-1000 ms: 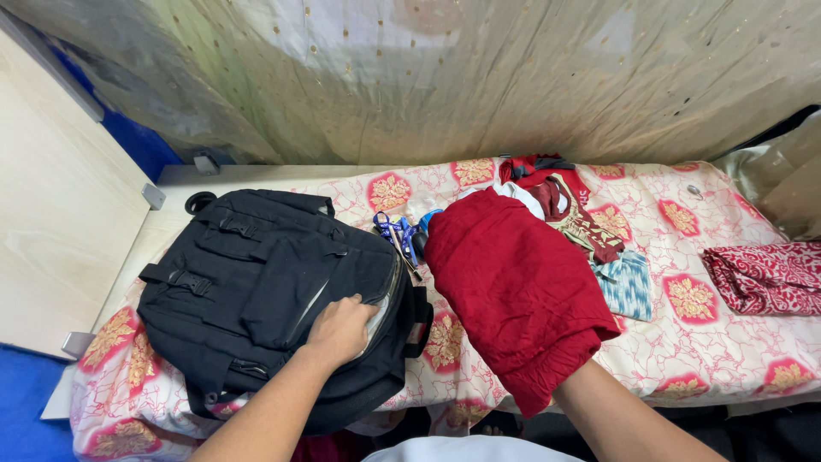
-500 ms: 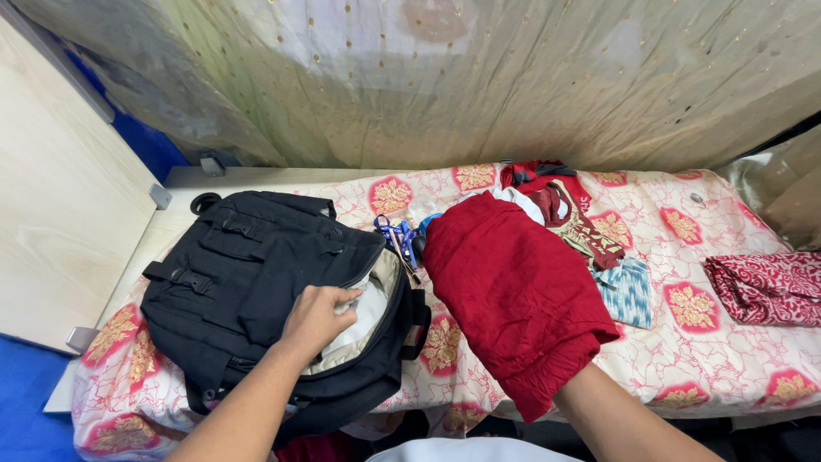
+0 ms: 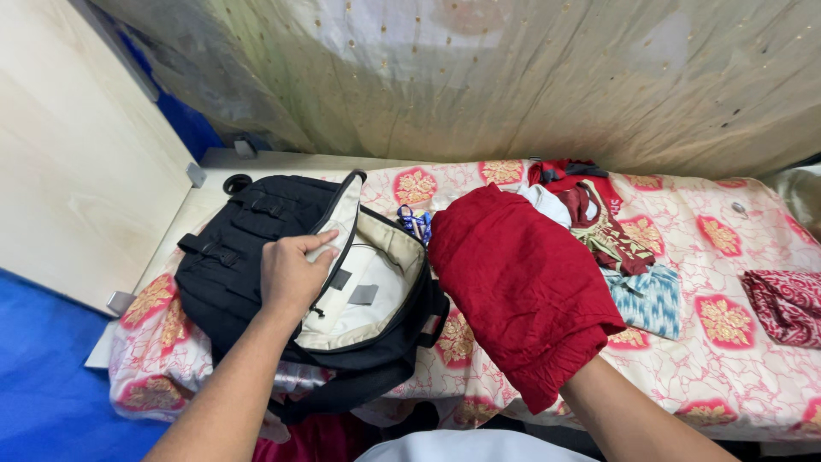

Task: The person folds a red garment in half and smooths it on the bed, then picks up a blue patterned shirt, unfolds and spreads it out, and folds it while aligning the sleeves. A black backpack and other clothing items sit on the bed beside them.

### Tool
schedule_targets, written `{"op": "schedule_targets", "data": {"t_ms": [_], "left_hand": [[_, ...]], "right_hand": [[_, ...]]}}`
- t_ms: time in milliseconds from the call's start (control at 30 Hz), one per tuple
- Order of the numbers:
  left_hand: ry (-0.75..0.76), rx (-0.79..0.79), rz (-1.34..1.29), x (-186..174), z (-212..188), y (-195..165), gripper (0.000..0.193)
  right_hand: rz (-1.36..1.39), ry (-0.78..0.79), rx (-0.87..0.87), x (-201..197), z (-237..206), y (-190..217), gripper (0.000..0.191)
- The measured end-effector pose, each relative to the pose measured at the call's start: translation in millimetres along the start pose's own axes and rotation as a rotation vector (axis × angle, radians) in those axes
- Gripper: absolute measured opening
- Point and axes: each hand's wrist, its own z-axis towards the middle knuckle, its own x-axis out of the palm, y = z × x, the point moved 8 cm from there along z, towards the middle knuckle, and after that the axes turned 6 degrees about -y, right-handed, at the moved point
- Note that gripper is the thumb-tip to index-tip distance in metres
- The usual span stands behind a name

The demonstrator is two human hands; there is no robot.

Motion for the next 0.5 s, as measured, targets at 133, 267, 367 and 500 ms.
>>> {"op": "schedule_targets", "data": {"t_ms": [133, 267, 367, 500], "left_hand": [[-0.085, 0.026, -0.051, -23.1, 2.3, -5.7, 0.030], [-0.146, 0.111, -0.070, -42.8, -2.1, -15.1, 0.027], [-0.179, 0.142, -0.046, -55.1, -4.9, -21.0, 0.024], [-0.221, 0.188, -0.030, -73.0, -2.9, -30.6, 0.021]], "right_hand": [[0.263, 0.013, 0.073, 37.6, -7.1, -11.8, 0.057], [0.701, 0.079, 0.212, 87.9, -10.1, -22.9, 0.056], [1.103, 0.178, 0.359, 129.3, -11.4, -22.8, 0.055], [1.778, 0.294, 0.637, 176.5, -8.5, -7.9, 0.055]]}}
